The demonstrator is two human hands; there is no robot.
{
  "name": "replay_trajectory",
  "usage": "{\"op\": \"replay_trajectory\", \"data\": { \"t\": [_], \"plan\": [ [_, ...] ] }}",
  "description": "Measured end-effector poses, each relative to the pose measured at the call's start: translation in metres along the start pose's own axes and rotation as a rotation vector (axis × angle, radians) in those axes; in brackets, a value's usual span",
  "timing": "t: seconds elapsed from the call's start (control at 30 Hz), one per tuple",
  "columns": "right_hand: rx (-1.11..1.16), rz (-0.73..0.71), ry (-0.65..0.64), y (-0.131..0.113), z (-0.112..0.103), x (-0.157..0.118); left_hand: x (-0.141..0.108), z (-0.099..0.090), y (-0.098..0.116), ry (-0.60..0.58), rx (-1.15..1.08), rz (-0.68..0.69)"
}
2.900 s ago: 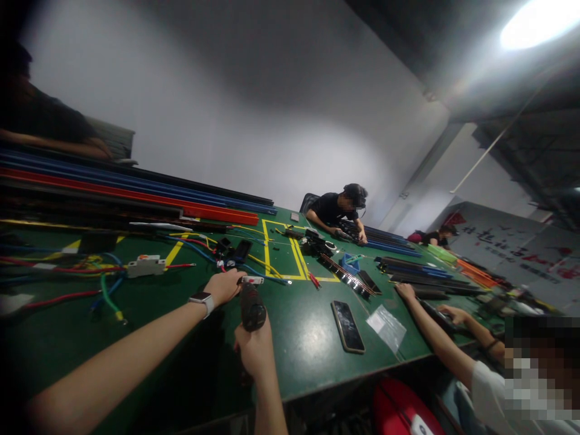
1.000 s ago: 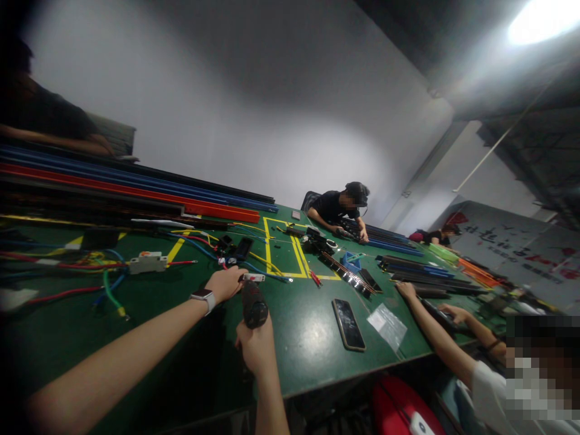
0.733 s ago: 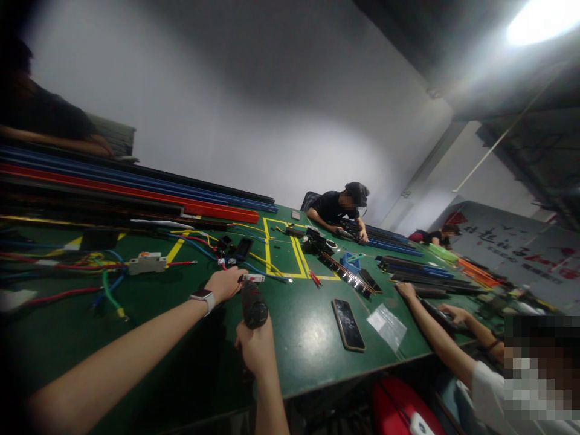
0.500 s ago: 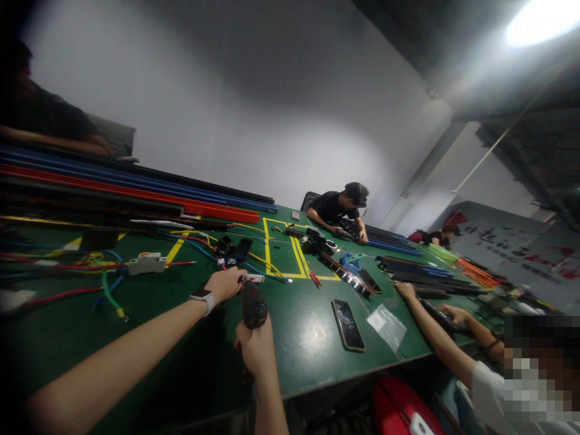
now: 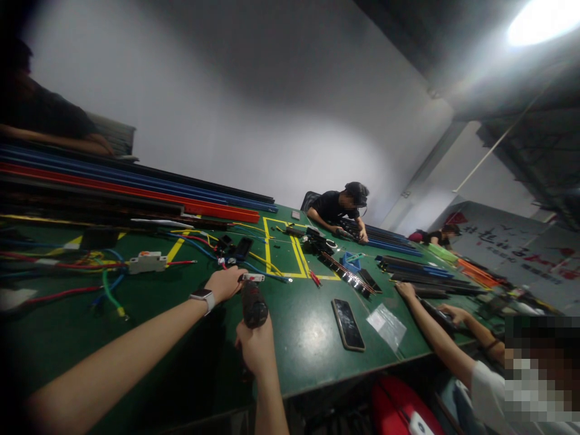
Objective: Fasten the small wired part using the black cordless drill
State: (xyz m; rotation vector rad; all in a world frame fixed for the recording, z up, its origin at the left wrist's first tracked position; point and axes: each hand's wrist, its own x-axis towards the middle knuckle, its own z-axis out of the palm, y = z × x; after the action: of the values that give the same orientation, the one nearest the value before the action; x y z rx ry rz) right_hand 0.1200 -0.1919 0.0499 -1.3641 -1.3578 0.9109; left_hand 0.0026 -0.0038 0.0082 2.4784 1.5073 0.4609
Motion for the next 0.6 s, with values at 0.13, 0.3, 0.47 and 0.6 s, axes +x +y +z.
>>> {"op": "replay_trajectory", "data": {
  "t": [0.13,0.3,0.47,0.6],
  "plan": [
    [0.023,0.014,0.0,0.0027,0.0001,0.0001,-0.0003,-0.0007,0.0004,-0.008,0.006,-0.01],
    [0.003,0.013,0.015,-0.001,0.0012,-0.0001,-0.0007,-0.0005,0.0004,0.011,0.012,0.002],
    [-0.011,0.025,0.022,-0.0023,0.0011,0.0,0.0001,-0.0004,0.0005,-0.015,0.0,-0.024],
    [-0.009,0.032,0.025,-0.0007,0.0008,0.0,-0.0001,-0.0009,0.0004,-0.011,-0.008,-0.019]
  ]
}}
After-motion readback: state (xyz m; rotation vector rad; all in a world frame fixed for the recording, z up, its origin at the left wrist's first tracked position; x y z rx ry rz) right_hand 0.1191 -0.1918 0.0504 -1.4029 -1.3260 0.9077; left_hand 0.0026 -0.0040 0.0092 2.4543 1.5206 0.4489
